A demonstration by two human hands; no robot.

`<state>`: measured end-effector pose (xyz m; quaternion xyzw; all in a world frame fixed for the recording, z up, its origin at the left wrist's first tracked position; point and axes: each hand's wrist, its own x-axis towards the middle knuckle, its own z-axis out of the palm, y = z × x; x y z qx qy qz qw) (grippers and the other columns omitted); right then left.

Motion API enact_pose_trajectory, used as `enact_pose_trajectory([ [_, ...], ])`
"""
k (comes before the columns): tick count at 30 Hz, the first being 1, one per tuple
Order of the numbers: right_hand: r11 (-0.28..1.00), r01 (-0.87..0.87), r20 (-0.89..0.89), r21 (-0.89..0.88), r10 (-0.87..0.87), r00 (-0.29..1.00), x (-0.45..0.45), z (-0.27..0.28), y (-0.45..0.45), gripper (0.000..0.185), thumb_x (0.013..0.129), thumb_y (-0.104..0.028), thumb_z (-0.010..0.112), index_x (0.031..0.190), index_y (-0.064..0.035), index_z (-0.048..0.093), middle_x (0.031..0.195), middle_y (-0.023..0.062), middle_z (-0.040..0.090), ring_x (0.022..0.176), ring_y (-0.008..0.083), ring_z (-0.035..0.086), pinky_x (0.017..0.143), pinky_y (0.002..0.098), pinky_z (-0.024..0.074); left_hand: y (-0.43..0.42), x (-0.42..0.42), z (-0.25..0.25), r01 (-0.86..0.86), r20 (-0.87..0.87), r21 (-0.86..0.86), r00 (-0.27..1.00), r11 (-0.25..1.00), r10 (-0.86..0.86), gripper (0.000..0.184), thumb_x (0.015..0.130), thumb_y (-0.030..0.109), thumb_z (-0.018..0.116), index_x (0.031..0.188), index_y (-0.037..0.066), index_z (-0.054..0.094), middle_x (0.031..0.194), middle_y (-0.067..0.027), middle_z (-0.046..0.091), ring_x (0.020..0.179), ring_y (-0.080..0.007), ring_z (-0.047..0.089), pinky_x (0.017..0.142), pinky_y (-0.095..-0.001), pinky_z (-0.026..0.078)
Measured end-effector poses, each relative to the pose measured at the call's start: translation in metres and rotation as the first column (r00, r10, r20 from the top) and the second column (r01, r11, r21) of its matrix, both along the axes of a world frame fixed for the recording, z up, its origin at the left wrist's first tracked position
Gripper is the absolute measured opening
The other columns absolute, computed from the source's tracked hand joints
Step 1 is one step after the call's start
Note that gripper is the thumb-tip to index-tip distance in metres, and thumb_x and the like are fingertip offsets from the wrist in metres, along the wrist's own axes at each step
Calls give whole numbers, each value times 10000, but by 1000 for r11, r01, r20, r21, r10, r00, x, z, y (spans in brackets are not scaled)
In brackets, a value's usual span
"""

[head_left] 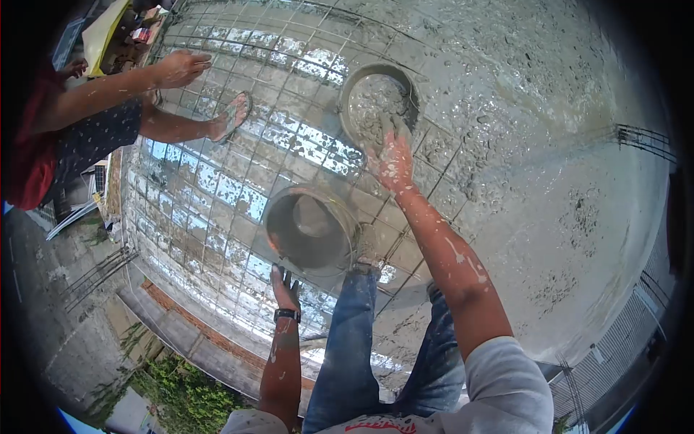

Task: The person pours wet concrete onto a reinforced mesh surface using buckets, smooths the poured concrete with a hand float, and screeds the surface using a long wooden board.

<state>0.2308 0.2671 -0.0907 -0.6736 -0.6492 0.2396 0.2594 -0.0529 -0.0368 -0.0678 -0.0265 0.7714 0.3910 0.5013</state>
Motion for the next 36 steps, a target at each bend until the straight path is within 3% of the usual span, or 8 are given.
enact_pose_trajectory([
  [6,946,25,71,-323,-1,997,49,-60,160,744,767,-558,672,1293,-55,521,1240,211,579,1156,380,550,956,454,459,-22,37,-17,29,-162,-2,986,1000,-28,629,939,481,561,1461,210,339,1500,-78,338,1360,-270,337,1054,-464,292],
  [13,839,-403,212,-365,497,842,72,-61,-7,302,750,-289,668,951,-65,685,991,146,682,1003,322,636,870,422,503,-16,80,32,71,-79,18,994,997,-70,529,952,361,585,1410,172,398,1415,-54,424,1299,-210,400,1007,-441,341],
  [16,863,-383,3,-329,406,914,92,-6,12,405,810,-399,624,1013,-55,689,1069,160,662,1059,346,607,903,427,490,-6,113,66,220,-81,40,973,975,-217,493,940,312,605,1380,160,442,1369,-72,483,1256,-226,456,972,-409,408],
  [19,867,-260,50,-424,310,950,87,60,-57,510,877,-515,544,1037,-59,706,1122,196,630,1109,367,573,929,428,477,-23,140,37,222,299,246,909,944,-291,444,952,308,544,1354,134,470,1285,-116,577,1208,-295,536,971,-465,447],
  [21,808,-238,-109,-539,213,971,120,164,-77,693,877,-651,458,992,-9,693,1046,232,655,1048,375,608,935,441,473,-21,200,33,138,471,127,863,982,-183,461,955,375,495,1341,121,486,1195,-131,634,1161,-335,568,983,-479,452],
  [24,970,-149,-135,-193,124,983,220,221,-136,526,882,-528,588,844,-14,696,797,136,649,791,245,623,726,388,490,-43,278,-39,-17,784,-121,612,993,106,577,937,501,458,1364,113,470,1270,-137,588,1180,-344,547,992,-484,437],
  [26,790,-166,-413,-590,-119,903,321,292,-152,441,877,-439,664,717,-28,664,653,50,586,651,142,555,619,329,454,-47,325,-68,15,861,-185,484,983,155,596,930,516,458,1369,113,466,1281,-138,579,1187,-343,541,994,-488,432],
  [36,334,652,-183,-681,-939,290,707,156,-556,510,817,-424,740,549,-67,493,536,-24,377,541,95,353,506,328,300,-96,689,-157,454,921,10,344,891,-185,688,894,590,460,1392,114,448,1336,-139,535,1220,-339,509,1007,-510,409],
])
